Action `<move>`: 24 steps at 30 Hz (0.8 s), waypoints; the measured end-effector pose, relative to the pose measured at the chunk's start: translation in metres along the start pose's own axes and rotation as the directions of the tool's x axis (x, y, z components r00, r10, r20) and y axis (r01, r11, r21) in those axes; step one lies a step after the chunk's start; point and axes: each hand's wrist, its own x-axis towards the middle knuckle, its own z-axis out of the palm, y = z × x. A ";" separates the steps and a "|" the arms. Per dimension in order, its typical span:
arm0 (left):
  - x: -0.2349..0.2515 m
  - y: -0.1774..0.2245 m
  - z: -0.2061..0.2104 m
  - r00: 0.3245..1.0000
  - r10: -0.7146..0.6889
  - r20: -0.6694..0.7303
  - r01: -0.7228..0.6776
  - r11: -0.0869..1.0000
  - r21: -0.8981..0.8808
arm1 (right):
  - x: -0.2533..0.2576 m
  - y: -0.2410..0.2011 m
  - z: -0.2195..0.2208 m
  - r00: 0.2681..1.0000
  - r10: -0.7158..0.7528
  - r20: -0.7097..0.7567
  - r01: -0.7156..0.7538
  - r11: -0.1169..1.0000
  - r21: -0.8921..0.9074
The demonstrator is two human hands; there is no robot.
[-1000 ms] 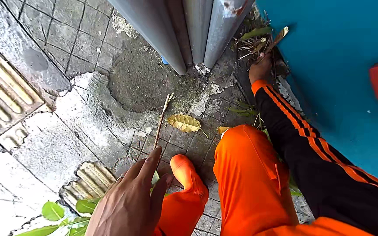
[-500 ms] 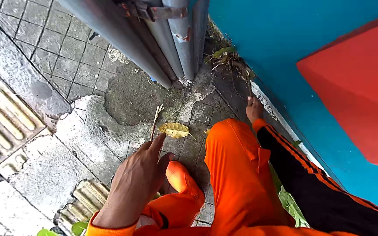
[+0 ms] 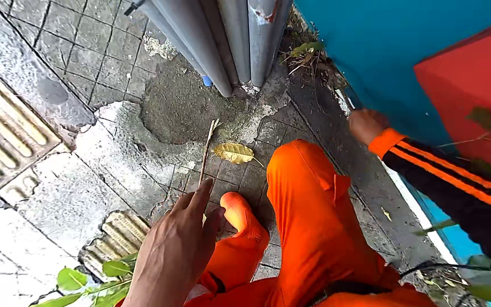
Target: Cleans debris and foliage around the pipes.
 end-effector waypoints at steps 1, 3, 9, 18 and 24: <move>-0.003 -0.001 -0.002 1.000 0.002 -0.007 -0.002 1.000 -0.011 | -0.007 -0.008 -0.003 0.996 -0.057 0.068 0.060 0.997 -0.044; -0.006 -0.002 -0.008 0.999 0.005 -0.032 -0.005 1.000 -0.019 | -0.012 -0.032 -0.027 0.975 -0.182 0.130 0.193 0.978 -0.080; -0.012 -0.010 -0.007 0.998 0.021 -0.061 -0.023 0.999 -0.036 | 0.021 -0.050 -0.107 0.936 -0.257 -0.240 0.315 0.916 0.247; -0.003 -0.011 0.002 1.000 -0.029 -0.007 0.029 0.999 -0.015 | 0.101 -0.077 -0.111 0.768 0.265 -0.584 0.121 0.834 0.538; -0.015 0.001 -0.005 0.998 0.016 -0.063 -0.020 0.998 -0.063 | 0.123 -0.067 -0.103 0.778 0.155 -0.609 0.195 0.862 0.468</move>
